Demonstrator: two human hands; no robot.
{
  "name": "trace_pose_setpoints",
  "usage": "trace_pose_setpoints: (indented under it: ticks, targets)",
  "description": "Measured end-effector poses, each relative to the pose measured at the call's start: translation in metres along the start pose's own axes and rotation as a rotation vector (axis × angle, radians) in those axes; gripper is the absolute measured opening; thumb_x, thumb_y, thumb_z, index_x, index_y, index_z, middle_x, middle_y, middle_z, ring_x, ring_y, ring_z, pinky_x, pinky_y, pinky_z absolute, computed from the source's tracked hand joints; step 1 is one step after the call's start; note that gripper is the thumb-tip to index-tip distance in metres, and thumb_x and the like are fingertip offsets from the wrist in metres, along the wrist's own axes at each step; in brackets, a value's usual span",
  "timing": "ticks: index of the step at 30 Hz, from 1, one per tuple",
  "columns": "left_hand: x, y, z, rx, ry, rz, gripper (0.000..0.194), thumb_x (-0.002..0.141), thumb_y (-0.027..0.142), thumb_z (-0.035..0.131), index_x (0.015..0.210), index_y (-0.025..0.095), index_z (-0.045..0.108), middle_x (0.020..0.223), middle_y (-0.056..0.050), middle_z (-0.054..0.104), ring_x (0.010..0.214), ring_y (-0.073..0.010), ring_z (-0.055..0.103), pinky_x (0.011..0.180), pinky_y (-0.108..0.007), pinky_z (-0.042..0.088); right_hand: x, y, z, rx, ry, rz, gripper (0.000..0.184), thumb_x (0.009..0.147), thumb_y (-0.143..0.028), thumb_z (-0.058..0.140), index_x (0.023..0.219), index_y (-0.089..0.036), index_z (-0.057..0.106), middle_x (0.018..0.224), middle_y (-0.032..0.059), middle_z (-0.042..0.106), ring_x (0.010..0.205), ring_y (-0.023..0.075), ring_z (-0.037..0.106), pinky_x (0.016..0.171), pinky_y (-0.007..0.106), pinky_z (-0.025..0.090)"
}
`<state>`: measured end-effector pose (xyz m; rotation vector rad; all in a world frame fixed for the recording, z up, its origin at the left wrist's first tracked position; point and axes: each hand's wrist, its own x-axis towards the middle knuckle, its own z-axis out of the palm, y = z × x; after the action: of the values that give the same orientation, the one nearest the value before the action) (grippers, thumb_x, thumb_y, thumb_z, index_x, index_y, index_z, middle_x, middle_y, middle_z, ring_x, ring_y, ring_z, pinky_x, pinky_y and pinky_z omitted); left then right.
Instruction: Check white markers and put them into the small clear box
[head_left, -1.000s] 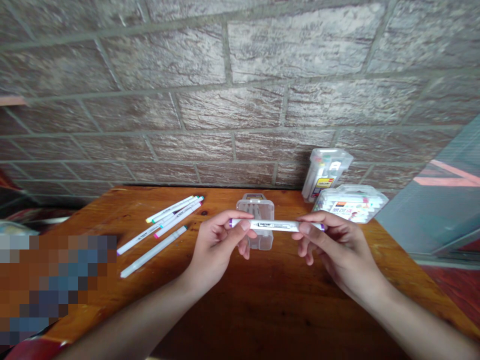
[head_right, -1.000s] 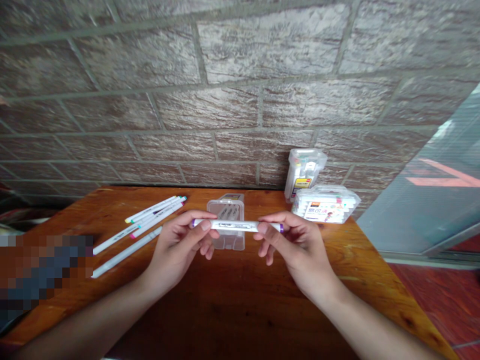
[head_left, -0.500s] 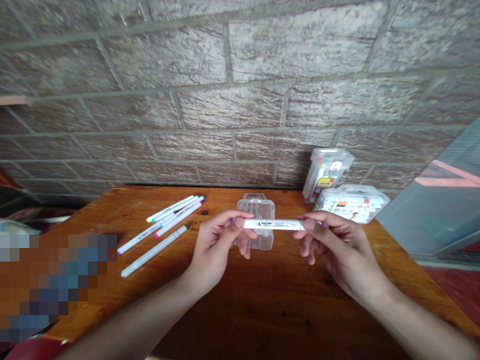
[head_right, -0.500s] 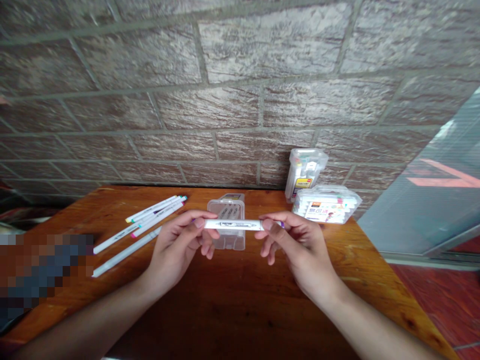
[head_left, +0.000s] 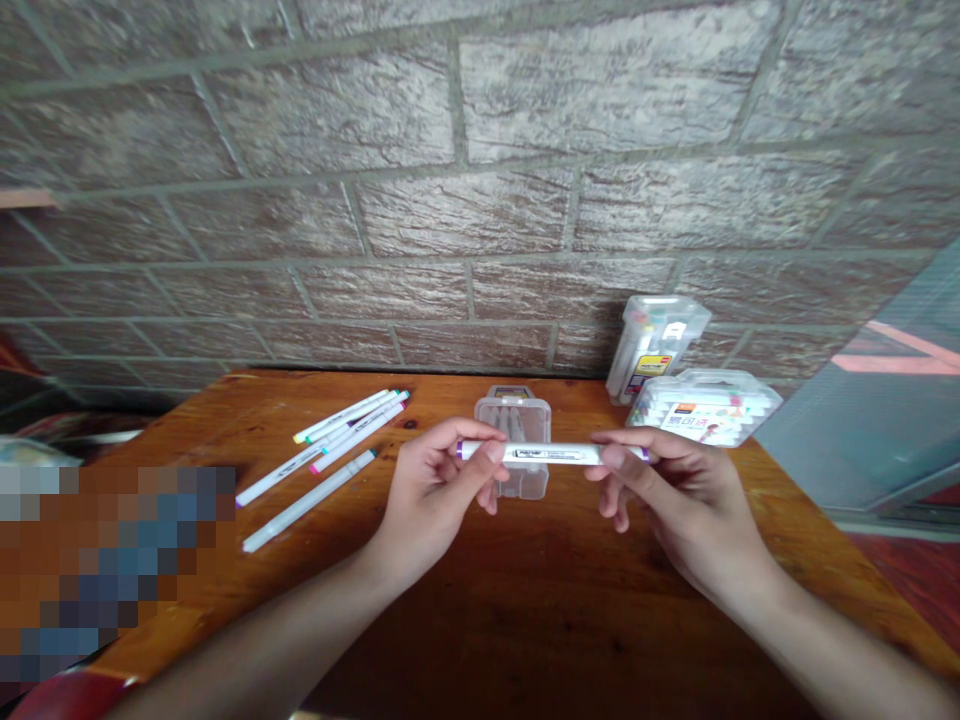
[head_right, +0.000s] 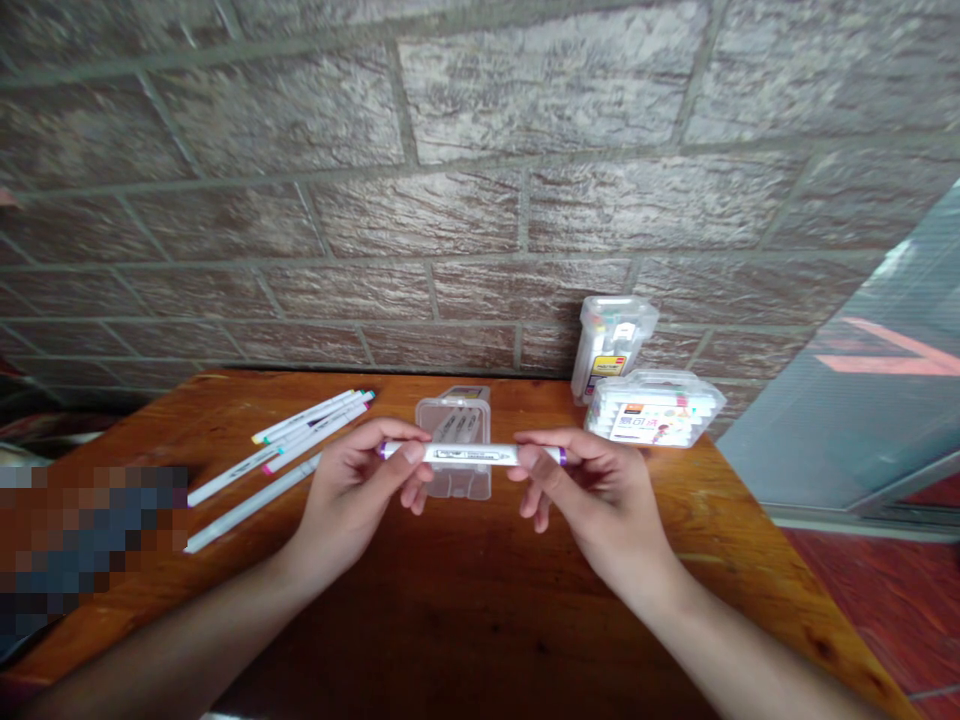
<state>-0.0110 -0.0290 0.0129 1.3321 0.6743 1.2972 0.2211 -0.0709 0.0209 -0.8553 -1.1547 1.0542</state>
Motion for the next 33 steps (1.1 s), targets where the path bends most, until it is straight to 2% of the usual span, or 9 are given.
trace_pose_setpoints:
  ticks: [4,8,15,23,33]
  targets:
    - [-0.0005,-0.0004,0.0001,0.076,0.003,0.001,0.019,0.091,0.033,0.083,0.092,0.016,0.075,0.066,0.0,0.074,0.046,-0.0081,0.06,0.047,-0.019,0.052,0.0001,0.0038,0.0,-0.043,0.003,-0.014,0.011,0.086,-0.028,0.09,0.094,-0.022,0.086,0.068,0.0031,0.078,0.047,0.0109,0.066,0.041,0.018,0.055]
    - [0.0,-0.0014,0.001,0.047,0.003,0.011,0.017,0.093,0.032,0.081,0.091,0.016,0.075,0.067,0.0,0.075,0.047,-0.0083,0.06,0.047,-0.02,0.053,0.0003,0.0027,0.0017,-0.041,0.004,0.004,0.012,0.087,-0.031,0.089,0.093,-0.022,0.085,0.065,0.002,0.076,0.048,0.0111,0.066,0.042,0.017,0.055]
    - [0.0002,-0.0006,0.0033,-0.049,-0.002,-0.004,0.02,0.092,0.03,0.081,0.103,0.015,0.077,0.075,-0.004,0.079,0.048,-0.0082,0.059,0.048,-0.022,0.056,0.0007,-0.0018,0.0023,0.052,0.029,0.059,0.017,0.085,-0.035,0.091,0.095,-0.022,0.085,0.074,0.004,0.081,0.047,0.012,0.069,0.04,0.017,0.055]
    - [0.0025,-0.0016,0.0007,-0.132,-0.01,-0.035,0.022,0.096,0.036,0.077,0.107,0.017,0.081,0.079,-0.005,0.079,0.05,-0.009,0.059,0.049,-0.023,0.057,0.0018,-0.0042,0.0039,0.086,0.026,0.061,0.017,0.088,-0.034,0.088,0.095,-0.02,0.084,0.082,0.0072,0.084,0.048,0.0137,0.071,0.04,0.02,0.057]
    - [0.0018,0.0014,0.0009,-0.218,-0.019,-0.019,0.02,0.1,0.033,0.07,0.109,0.016,0.078,0.082,-0.008,0.081,0.051,-0.0098,0.06,0.052,-0.024,0.058,0.0001,-0.0056,0.004,0.144,0.012,0.084,0.019,0.092,-0.036,0.083,0.102,-0.02,0.081,0.088,0.0083,0.085,0.049,0.0151,0.072,0.04,0.021,0.058]
